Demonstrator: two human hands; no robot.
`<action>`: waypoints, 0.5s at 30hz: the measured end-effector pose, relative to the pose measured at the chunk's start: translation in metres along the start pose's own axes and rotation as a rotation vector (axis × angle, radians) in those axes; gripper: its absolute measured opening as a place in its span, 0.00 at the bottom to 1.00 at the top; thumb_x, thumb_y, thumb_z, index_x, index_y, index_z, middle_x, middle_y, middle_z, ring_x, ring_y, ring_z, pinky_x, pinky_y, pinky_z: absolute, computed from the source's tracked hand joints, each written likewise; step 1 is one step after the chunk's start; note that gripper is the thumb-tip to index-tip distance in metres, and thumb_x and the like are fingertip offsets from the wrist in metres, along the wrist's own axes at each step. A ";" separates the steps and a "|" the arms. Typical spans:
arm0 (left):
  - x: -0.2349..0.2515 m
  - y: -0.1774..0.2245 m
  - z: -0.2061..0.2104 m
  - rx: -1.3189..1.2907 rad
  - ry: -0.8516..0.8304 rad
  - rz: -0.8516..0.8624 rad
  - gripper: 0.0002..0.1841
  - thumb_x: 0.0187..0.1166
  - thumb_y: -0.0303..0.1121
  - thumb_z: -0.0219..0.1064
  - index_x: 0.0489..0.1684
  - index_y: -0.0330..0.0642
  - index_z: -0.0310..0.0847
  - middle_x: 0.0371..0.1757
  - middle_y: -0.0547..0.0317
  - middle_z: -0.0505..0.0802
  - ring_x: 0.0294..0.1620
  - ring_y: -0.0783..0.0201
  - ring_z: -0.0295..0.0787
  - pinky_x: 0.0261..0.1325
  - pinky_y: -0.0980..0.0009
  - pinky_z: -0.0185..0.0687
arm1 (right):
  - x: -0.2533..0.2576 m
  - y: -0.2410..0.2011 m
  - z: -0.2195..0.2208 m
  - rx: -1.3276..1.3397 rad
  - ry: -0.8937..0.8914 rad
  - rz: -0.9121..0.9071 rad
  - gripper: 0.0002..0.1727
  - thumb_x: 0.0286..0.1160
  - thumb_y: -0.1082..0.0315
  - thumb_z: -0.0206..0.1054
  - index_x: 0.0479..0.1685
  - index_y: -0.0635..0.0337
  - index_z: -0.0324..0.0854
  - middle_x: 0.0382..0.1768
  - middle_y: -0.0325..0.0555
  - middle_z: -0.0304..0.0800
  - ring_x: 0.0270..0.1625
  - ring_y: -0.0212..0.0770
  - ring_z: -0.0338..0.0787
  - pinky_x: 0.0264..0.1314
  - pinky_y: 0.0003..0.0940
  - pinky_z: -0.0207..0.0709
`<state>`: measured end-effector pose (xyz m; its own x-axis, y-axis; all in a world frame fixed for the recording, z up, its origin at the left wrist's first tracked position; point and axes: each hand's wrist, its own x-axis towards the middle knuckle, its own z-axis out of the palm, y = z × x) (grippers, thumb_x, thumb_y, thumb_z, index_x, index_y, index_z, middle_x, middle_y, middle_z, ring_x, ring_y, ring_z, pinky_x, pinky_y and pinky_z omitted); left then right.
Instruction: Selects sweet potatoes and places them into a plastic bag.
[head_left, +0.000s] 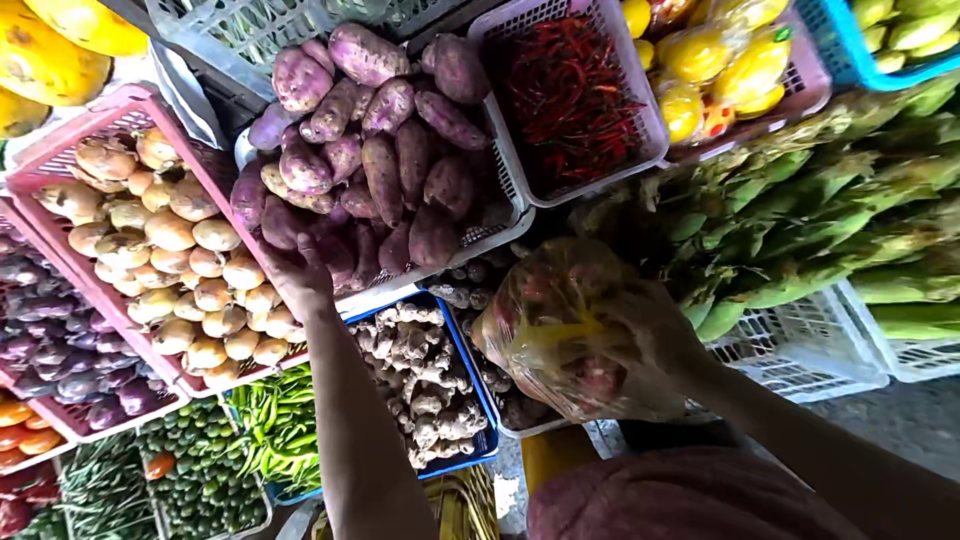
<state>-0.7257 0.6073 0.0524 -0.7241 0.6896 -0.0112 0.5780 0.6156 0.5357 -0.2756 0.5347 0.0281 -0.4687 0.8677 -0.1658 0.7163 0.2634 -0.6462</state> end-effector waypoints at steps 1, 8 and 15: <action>0.006 0.005 0.003 0.059 -0.005 0.004 0.40 0.90 0.46 0.58 0.94 0.32 0.43 0.87 0.28 0.68 0.89 0.39 0.63 0.90 0.48 0.53 | 0.000 0.000 0.000 -0.004 -0.007 0.005 0.27 0.55 0.50 0.75 0.53 0.59 0.90 0.49 0.57 0.93 0.63 0.71 0.84 0.70 0.70 0.70; 0.008 0.002 0.006 0.187 0.037 0.174 0.44 0.89 0.54 0.50 0.96 0.36 0.34 0.93 0.27 0.47 0.93 0.27 0.41 0.89 0.33 0.39 | 0.001 0.002 0.002 0.013 0.026 -0.007 0.27 0.53 0.50 0.76 0.51 0.58 0.91 0.48 0.55 0.94 0.62 0.72 0.85 0.67 0.71 0.72; -0.096 0.082 0.081 0.335 -0.316 0.688 0.41 0.65 0.48 0.83 0.83 0.51 0.72 0.87 0.42 0.70 0.85 0.33 0.65 0.76 0.24 0.56 | -0.001 -0.001 -0.001 0.038 -0.013 0.054 0.26 0.49 0.55 0.81 0.52 0.56 0.91 0.49 0.55 0.94 0.65 0.74 0.83 0.67 0.72 0.72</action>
<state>-0.5784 0.6225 0.0295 -0.0565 0.9977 -0.0367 0.9711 0.0635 0.2300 -0.2753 0.5341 0.0292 -0.4371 0.8744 -0.2106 0.7206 0.2003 -0.6638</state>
